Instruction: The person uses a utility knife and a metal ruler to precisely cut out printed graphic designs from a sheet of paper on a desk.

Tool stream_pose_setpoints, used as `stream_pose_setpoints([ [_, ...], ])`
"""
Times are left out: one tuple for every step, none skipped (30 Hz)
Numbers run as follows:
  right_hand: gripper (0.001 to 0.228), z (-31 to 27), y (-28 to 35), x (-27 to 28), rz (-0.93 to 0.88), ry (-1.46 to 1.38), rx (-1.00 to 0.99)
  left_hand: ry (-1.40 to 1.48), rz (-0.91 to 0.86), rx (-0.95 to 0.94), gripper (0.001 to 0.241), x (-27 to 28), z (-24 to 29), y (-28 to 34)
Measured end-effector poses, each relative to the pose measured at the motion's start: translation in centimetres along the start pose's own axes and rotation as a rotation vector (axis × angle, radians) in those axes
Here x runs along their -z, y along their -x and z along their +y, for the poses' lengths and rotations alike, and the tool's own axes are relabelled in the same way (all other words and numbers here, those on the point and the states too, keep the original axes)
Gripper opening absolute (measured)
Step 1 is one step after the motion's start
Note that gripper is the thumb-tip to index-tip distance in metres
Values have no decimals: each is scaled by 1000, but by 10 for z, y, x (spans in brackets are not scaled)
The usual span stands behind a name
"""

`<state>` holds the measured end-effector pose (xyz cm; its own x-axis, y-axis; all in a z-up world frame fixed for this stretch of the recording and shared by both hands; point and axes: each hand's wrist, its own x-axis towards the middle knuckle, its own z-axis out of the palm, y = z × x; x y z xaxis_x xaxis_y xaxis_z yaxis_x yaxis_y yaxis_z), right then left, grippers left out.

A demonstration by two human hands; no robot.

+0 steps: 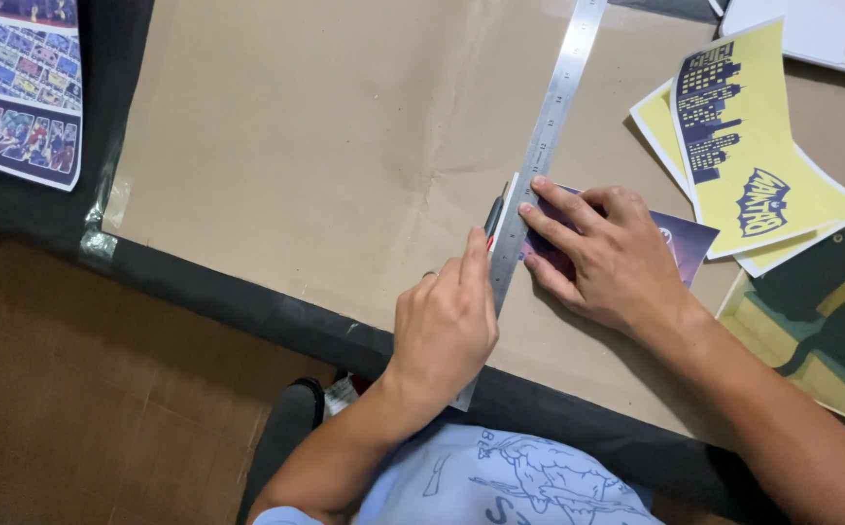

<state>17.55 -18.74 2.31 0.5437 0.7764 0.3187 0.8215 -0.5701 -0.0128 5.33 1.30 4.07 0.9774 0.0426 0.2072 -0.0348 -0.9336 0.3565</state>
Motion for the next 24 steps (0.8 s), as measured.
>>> stream_pose_setpoints([
  [52, 0, 0, 0, 0, 2, -2, 2, 0, -3, 43, -7, 0, -3],
  [50, 0, 0, -1, 20, -11, 0, -17, -4, -9, 47, -15, 0, -5],
  [48, 0, -1, -2, 41, -27, 2, -38, -9, -15, 51, -22, -1, -8],
  [48, 0, -1, -2, 42, -27, 0, -38, -10, -17, 51, -25, 0, -10],
  [48, 1, -1, -2, 47, -36, -3, -56, -12, -8, 51, -28, 0, -12],
  [47, 1, 0, -2, 52, -44, -7, -74, -14, 0, 51, -31, 1, -13],
  [47, 1, 0, -3, 52, -45, -10, -74, -16, -2, 51, -32, 0, -13],
  [47, 1, 0, -3, 48, -37, -12, -68, -23, 9, 53, -33, 0, -13],
  [47, 1, 1, -3, 45, -29, -14, -63, -30, 19, 55, -34, -1, -13],
  [47, 1, 1, -3, 45, -28, -17, -62, -31, 16, 55, -34, -1, -14],
  [46, 1, 0, -3, 51, -35, -13, -57, -29, 18, 54, -34, 0, -14],
  [45, 1, 0, -3, 58, -41, -9, -51, -28, 19, 53, -33, 0, -13],
  [45, 2, 0, -3, 58, -41, -10, -51, -28, 19, 53, -32, 0, -14],
  [45, 2, -1, -3, 57, -40, -8, -57, -33, 13, 54, -31, 0, -14],
  [45, 2, 0, -3, 55, -39, -7, -62, -39, 8, 56, -30, 1, -14],
  [45, 2, 0, -3, 53, -40, -8, -61, -40, 8, 56, -31, 0, -13],
  [46, 1, 1, -3, 44, -39, -11, -76, -48, -5, 54, -32, -1, -12],
  [48, 1, 1, -3, 35, -38, -14, -90, -56, -18, 52, -32, -2, -11],
  [48, 1, 1, -3, 34, -39, -13, -91, -57, -17, 52, -30, -3, -10],
  [47, 0, 0, -2, 40, -37, -15, -64, -79, -23, 52, -28, -4, -8],
  [46, 0, 0, -2, 46, -34, -17, -38, -98, -29, 51, -25, -6, -8],
  [46, 0, -1, -1, 48, -34, -17, -39, -98, -30, 51, -23, -7, -6],
  [46, -1, -1, 0, 42, -33, -19, -35, -98, -35, 51, -21, -8, -4],
  [46, -1, -2, 1, 36, -31, -22, -31, -99, -41, 51, -19, -9, -2],
])
